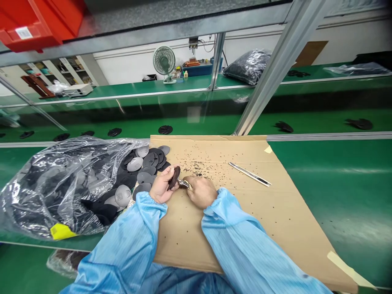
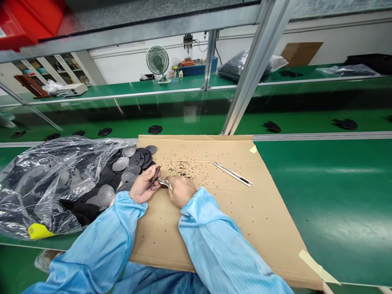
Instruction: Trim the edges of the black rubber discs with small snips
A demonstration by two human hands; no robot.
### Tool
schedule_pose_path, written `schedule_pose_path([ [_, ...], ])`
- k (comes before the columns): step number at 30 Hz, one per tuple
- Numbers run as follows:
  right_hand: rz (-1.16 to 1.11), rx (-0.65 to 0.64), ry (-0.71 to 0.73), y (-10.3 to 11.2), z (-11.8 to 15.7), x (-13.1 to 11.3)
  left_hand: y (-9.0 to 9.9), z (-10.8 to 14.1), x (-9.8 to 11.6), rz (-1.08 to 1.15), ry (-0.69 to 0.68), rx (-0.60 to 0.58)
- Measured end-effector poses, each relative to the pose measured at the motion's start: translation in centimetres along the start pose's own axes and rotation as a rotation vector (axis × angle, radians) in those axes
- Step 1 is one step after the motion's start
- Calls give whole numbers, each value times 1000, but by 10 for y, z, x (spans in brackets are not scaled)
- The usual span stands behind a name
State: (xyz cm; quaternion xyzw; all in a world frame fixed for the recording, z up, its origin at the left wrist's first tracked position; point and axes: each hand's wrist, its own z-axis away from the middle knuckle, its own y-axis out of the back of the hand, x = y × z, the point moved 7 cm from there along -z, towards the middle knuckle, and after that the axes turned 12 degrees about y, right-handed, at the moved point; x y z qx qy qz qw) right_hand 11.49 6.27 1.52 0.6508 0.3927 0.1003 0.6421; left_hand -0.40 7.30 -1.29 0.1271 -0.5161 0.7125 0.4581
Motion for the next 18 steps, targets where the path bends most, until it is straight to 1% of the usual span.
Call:
schedule_pose_path([
  [2,-63,156,-21,5,2,8,4,1,12,84,-66,19],
  [4,-108,338,-41,13,7,19,13,3,27,184,-157,63],
  [6,-112,478,-40,21,11,27,22,7,41,273,-247,87],
  [7,-102,521,-23,24,12,28,26,8,46,305,-285,87],
  [9,-80,552,45,27,10,23,31,11,54,347,-340,80],
  [11,-79,510,151,25,4,10,35,11,56,384,-355,73],
  [12,-86,461,209,22,-2,1,37,11,56,410,-357,70],
  [14,-100,322,306,12,-14,-20,40,10,56,466,-353,64],
  [16,-85,174,353,0,-29,-38,44,10,58,512,-361,71],
  [18,-37,50,355,-12,-42,-50,49,12,60,542,-376,97],
])
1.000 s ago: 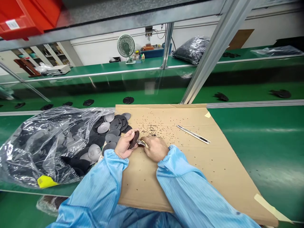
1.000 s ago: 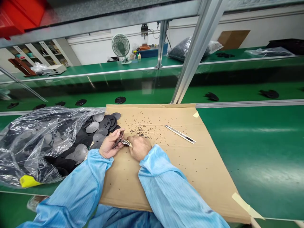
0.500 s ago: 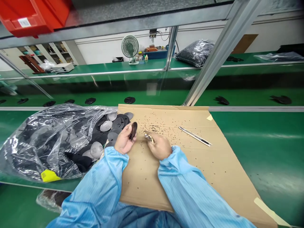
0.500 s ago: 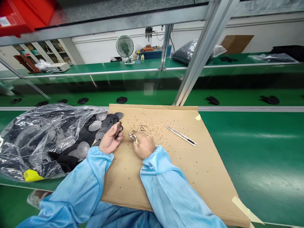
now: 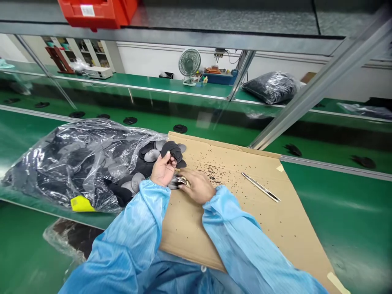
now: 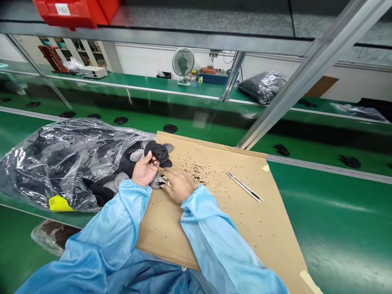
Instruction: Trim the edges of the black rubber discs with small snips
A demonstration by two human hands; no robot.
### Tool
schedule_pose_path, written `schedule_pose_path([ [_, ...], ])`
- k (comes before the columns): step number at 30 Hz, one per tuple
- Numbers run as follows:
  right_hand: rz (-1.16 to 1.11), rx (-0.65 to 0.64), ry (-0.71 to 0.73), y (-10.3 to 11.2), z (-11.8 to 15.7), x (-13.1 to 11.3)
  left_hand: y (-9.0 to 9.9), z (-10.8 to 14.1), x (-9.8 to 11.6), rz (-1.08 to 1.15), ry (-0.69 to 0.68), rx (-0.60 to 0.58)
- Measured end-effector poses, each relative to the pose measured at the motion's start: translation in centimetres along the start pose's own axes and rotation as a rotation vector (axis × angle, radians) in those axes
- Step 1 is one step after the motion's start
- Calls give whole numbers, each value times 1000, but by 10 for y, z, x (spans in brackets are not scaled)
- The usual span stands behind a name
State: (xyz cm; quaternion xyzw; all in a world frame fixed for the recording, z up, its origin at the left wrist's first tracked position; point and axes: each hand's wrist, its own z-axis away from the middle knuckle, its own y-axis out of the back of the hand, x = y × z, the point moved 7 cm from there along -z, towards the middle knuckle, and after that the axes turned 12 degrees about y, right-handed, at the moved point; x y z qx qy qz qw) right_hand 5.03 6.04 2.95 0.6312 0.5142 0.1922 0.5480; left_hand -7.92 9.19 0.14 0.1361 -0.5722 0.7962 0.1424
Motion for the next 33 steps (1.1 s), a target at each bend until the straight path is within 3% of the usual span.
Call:
schedule_pose_path([
  [4,43,-132,-61,-12,-15,-1,5,0,6,-1,-14,65],
  [8,-88,-28,-150,0,-3,12,2,0,1,-103,-9,51],
  [10,-269,138,-224,11,10,26,-2,1,-5,-204,-9,24],
  [15,-796,822,-470,31,58,72,-6,8,-25,-500,5,32],
  [17,-921,981,-561,28,70,80,-7,11,-35,-598,37,19],
  [19,-965,1057,-613,27,75,79,-9,14,-45,-670,60,-12],
  [24,-986,1122,-637,23,74,73,-16,22,-63,-758,83,-136],
  [28,-873,1024,-592,17,71,72,-17,25,-73,-776,95,-186],
  [33,-637,880,-565,21,68,64,-14,25,-71,-766,36,-140],
])
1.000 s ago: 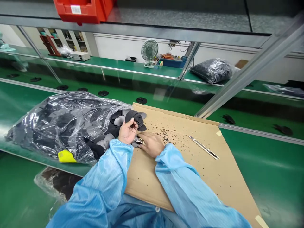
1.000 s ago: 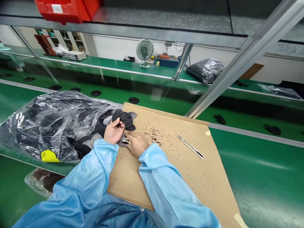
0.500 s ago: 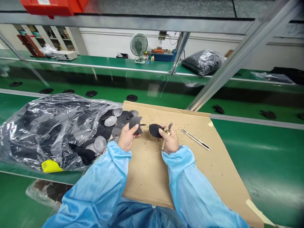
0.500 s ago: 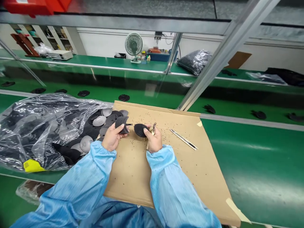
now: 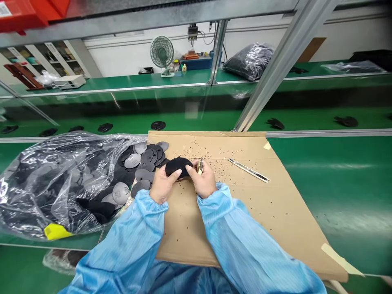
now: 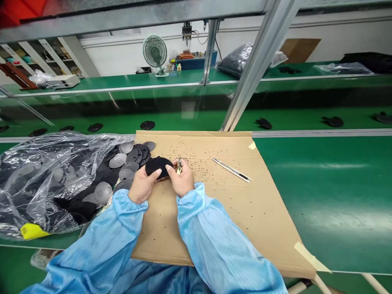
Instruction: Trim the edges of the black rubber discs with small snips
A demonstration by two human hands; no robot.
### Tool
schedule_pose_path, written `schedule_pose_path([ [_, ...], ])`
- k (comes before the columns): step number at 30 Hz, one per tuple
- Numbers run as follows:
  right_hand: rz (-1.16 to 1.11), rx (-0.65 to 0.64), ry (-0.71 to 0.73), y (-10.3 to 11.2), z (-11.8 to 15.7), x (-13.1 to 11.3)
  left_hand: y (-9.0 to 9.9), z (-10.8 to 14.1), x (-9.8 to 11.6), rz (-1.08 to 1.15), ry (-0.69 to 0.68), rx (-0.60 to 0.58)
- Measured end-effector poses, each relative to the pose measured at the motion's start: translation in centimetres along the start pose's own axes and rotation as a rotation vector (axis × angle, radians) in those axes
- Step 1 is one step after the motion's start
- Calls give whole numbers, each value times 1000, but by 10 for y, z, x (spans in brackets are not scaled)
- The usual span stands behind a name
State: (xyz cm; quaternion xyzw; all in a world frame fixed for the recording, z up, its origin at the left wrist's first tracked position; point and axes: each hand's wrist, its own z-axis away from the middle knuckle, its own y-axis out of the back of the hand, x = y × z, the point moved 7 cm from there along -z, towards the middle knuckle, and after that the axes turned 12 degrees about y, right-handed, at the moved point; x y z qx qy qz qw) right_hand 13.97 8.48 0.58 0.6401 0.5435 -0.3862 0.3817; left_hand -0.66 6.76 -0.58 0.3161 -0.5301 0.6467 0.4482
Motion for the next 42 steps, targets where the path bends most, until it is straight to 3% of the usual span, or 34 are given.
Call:
schedule_pose_path([
  [6,45,-40,35,-1,1,-7,5,0,3,-26,-53,69],
  [14,-274,-58,-138,-5,-3,-2,3,0,1,-63,-47,6],
  [18,-316,-116,-149,-9,-3,-4,1,0,2,-104,-66,-15],
  [24,-345,-36,-203,-6,-1,0,2,0,1,-130,-64,-2],
  [38,-267,54,-217,-5,0,3,-1,-3,0,-36,-46,-49],
  [42,-318,-17,-159,-11,2,-2,1,-5,-1,117,64,-47],
])
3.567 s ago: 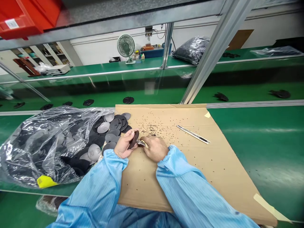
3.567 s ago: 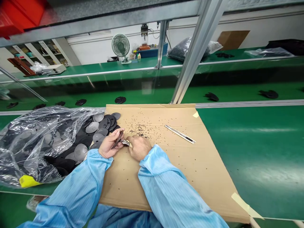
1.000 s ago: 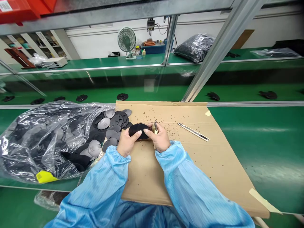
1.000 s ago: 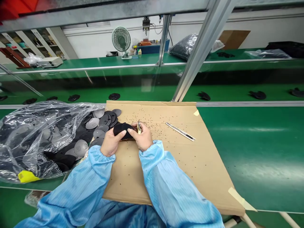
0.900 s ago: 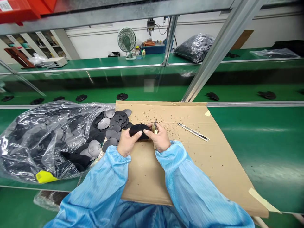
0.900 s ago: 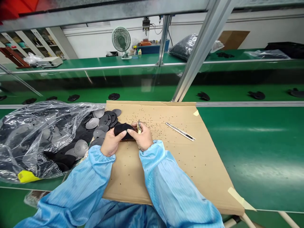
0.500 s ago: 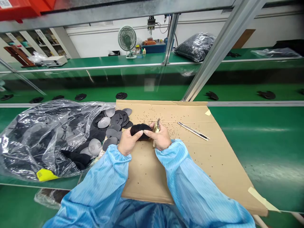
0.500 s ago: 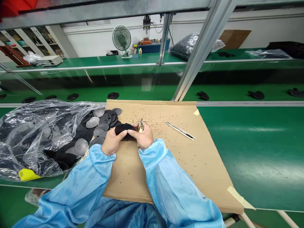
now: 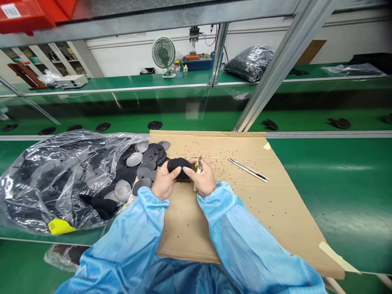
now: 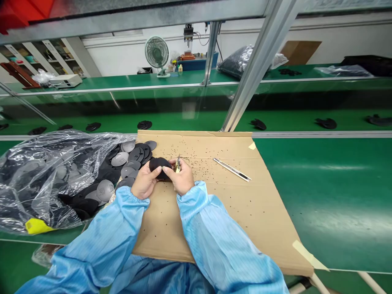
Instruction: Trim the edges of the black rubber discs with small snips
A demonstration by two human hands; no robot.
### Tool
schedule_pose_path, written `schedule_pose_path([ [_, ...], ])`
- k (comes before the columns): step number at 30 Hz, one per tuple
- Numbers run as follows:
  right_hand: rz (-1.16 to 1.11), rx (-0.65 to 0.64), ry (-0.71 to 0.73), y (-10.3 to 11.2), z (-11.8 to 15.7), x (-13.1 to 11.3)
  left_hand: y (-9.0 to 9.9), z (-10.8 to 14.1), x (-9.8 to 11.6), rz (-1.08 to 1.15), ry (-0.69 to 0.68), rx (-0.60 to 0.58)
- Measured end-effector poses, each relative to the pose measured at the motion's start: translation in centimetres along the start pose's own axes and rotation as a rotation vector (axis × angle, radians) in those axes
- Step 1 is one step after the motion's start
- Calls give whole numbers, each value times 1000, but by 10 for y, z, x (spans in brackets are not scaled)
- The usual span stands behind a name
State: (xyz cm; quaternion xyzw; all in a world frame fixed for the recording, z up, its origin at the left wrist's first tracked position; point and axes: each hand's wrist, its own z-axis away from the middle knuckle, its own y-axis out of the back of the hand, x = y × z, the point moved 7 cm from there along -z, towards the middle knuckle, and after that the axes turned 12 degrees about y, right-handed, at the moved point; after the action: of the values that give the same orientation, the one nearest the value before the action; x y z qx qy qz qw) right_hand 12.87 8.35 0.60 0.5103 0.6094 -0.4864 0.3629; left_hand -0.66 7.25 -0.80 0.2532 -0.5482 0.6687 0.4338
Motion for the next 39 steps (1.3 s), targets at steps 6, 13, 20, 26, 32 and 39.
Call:
schedule_pose_path([
  [6,125,-222,226,-14,9,-21,-1,2,-5,159,261,-56],
  [13,355,-273,528,-19,16,-44,-8,7,-15,183,356,-166],
  [20,410,-311,654,-21,19,-49,-8,7,-14,144,329,-176],
  [26,483,-330,720,-23,21,-52,-8,8,-13,121,329,-169],
  [32,502,-338,748,-25,22,-54,-7,7,-15,119,331,-167],
  [39,553,-346,794,-25,23,-53,-8,9,-11,71,297,-177],
])
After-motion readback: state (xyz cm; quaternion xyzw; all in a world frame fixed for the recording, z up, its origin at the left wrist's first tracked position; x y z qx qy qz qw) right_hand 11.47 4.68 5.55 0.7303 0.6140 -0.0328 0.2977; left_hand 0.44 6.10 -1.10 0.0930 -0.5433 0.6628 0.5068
